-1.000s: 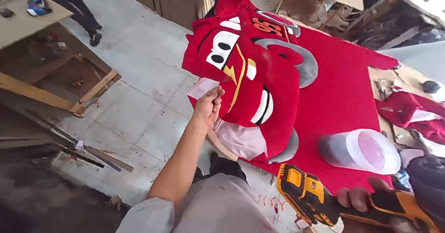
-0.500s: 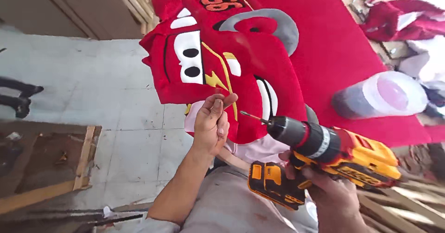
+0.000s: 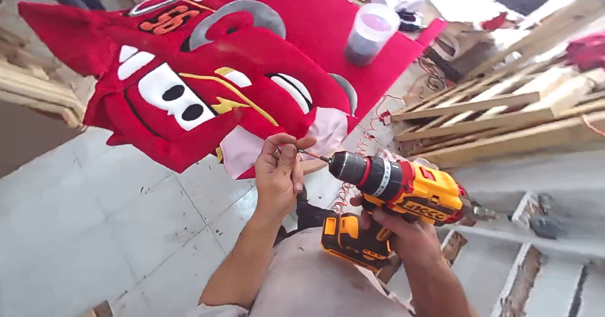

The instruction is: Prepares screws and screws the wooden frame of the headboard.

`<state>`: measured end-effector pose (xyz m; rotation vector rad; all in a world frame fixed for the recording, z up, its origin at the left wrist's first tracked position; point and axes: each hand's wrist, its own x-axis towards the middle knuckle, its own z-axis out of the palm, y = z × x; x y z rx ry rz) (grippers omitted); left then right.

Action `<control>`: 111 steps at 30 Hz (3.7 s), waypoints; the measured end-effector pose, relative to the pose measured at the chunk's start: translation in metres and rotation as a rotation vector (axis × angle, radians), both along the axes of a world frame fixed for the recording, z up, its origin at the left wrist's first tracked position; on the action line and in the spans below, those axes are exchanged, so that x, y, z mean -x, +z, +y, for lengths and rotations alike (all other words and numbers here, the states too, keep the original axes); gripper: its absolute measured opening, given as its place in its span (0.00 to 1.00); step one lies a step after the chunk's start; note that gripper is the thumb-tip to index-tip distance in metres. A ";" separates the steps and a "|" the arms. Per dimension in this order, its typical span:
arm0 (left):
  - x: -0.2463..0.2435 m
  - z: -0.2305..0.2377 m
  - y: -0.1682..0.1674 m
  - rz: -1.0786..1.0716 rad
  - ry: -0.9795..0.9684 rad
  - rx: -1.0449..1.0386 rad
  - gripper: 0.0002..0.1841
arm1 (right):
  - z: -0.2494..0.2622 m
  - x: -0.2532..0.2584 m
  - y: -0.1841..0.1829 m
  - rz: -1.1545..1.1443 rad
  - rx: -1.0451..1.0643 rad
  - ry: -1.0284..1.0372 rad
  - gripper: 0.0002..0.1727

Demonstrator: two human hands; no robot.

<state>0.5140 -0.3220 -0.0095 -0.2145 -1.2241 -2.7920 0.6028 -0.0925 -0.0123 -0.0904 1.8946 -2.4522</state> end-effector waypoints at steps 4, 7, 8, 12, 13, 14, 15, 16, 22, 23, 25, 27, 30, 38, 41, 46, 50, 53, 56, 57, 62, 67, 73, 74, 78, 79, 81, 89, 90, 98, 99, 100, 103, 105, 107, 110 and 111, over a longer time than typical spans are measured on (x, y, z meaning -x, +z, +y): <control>-0.010 0.034 0.017 0.113 -0.106 0.162 0.12 | 0.018 -0.029 -0.016 0.003 0.145 0.005 0.16; -0.014 0.069 0.026 0.188 -0.271 0.169 0.21 | 0.038 -0.041 -0.040 0.052 0.366 -0.004 0.16; -0.016 0.081 0.023 0.177 -0.327 0.152 0.22 | 0.043 -0.044 -0.048 0.074 0.438 -0.013 0.16; -0.020 0.101 -0.033 -0.268 -0.446 0.057 0.16 | 0.074 -0.056 -0.073 0.124 0.580 -0.061 0.16; -0.019 0.098 -0.054 -0.400 -0.467 0.037 0.18 | 0.087 -0.059 -0.079 0.133 0.583 -0.071 0.16; -0.020 0.092 -0.075 -0.520 -0.480 0.030 0.22 | 0.100 -0.062 -0.088 0.148 0.587 -0.071 0.16; -0.022 0.087 -0.092 -0.616 -0.484 0.035 0.26 | 0.113 -0.066 -0.096 0.158 0.586 -0.079 0.16; -0.026 0.083 -0.104 -0.685 -0.484 0.048 0.29 | 0.126 -0.069 -0.105 0.167 0.573 -0.095 0.16; -0.019 0.089 -0.094 0.034 0.019 1.286 0.11 | 0.193 -0.085 -0.149 0.026 0.425 -0.169 0.09; -0.007 0.095 -0.089 0.222 0.113 1.530 0.06 | 0.202 -0.089 -0.160 -0.036 0.431 -0.159 0.09; 0.015 0.106 -0.086 0.386 0.157 1.939 0.19 | 0.217 -0.093 -0.176 -0.197 0.454 -0.122 0.11; 0.032 0.118 -0.098 0.392 0.139 2.276 0.33 | 0.226 -0.092 -0.190 -0.277 0.528 -0.126 0.12; 0.051 0.124 -0.118 0.349 0.163 2.484 0.39 | 0.232 -0.098 -0.224 -0.342 0.654 -0.099 0.14; 0.072 0.085 -0.124 0.554 -0.050 2.151 0.21 | 0.228 -0.090 -0.231 -0.300 0.580 -0.062 0.13; 0.083 0.075 -0.125 0.454 -0.156 1.938 0.17 | 0.213 -0.086 -0.219 -0.268 0.518 -0.050 0.13; 0.098 0.069 -0.119 0.287 -0.260 1.750 0.12 | 0.178 -0.083 -0.193 -0.149 0.330 -0.070 0.12; 0.094 0.060 -0.128 0.273 -0.206 1.587 0.10 | 0.160 -0.076 -0.158 -0.179 0.140 -0.032 0.12; 0.090 0.055 -0.125 0.176 -0.243 1.456 0.15 | 0.148 -0.066 -0.126 -0.281 -0.094 -0.071 0.08; 0.110 0.056 -0.136 0.191 -0.190 1.388 0.18 | 0.141 -0.043 -0.101 -0.264 -0.349 -0.094 0.10; 0.114 0.055 -0.138 0.195 -0.206 1.374 0.15 | 0.139 -0.035 -0.094 -0.251 -0.423 -0.091 0.11; 0.122 0.054 -0.133 0.134 -0.303 1.410 0.12 | 0.129 0.013 -0.058 -0.266 -0.715 -0.010 0.13; 0.120 0.052 -0.133 0.112 -0.335 1.398 0.12 | 0.111 0.059 -0.026 -0.152 -1.024 0.113 0.19; 0.120 0.050 -0.132 0.119 -0.353 1.382 0.12 | 0.093 0.092 0.002 -0.124 -1.211 0.211 0.24; 0.121 0.050 -0.132 0.122 -0.357 1.376 0.12 | 0.090 0.096 0.006 -0.128 -1.235 0.219 0.25; 0.121 0.049 -0.131 0.112 -0.373 1.372 0.11 | 0.086 0.110 0.018 -0.115 -1.315 0.253 0.26; 0.121 0.049 -0.131 0.110 -0.372 1.369 0.11 | 0.085 0.112 0.020 -0.113 -1.342 0.264 0.27; 0.120 0.049 -0.130 0.092 -0.383 1.368 0.11 | 0.084 0.118 0.025 -0.126 -1.398 0.291 0.29; 0.113 0.047 -0.135 0.224 -0.328 1.358 0.11 | 0.084 0.127 0.037 -0.070 -1.507 0.416 0.30; 0.112 0.047 -0.139 0.299 -0.297 1.309 0.10 | 0.086 0.127 0.036 -0.074 -1.513 0.415 0.29; 0.118 0.045 -0.147 0.522 -0.348 1.146 0.11 | 0.080 0.126 0.035 -0.065 -1.467 0.389 0.28; 0.120 0.044 -0.147 0.544 -0.359 1.164 0.12 | 0.080 0.129 0.035 -0.070 -1.457 0.393 0.27; 0.122 0.043 -0.146 0.564 -0.374 1.183 0.13 | 0.080 0.131 0.035 -0.076 -1.455 0.398 0.25; 0.128 0.038 -0.146 0.618 -0.430 1.233 0.15 | 0.080 0.134 0.037 -0.089 -1.471 0.420 0.23; 0.129 0.037 -0.147 0.632 -0.460 1.252 0.15 | 0.079 0.136 0.037 -0.077 -1.492 0.426 0.22; 0.129 0.038 -0.149 0.631 -0.465 1.258 0.14 | 0.078 0.140 0.038 -0.052 -1.500 0.465 0.23; 0.129 0.040 -0.150 0.629 -0.469 1.256 0.14 | 0.075 0.160 0.042 -0.066 -1.477 0.587 0.28; 0.129 0.040 -0.150 0.637 -0.461 1.260 0.14 | 0.073 0.160 0.042 -0.065 -1.469 0.586 0.27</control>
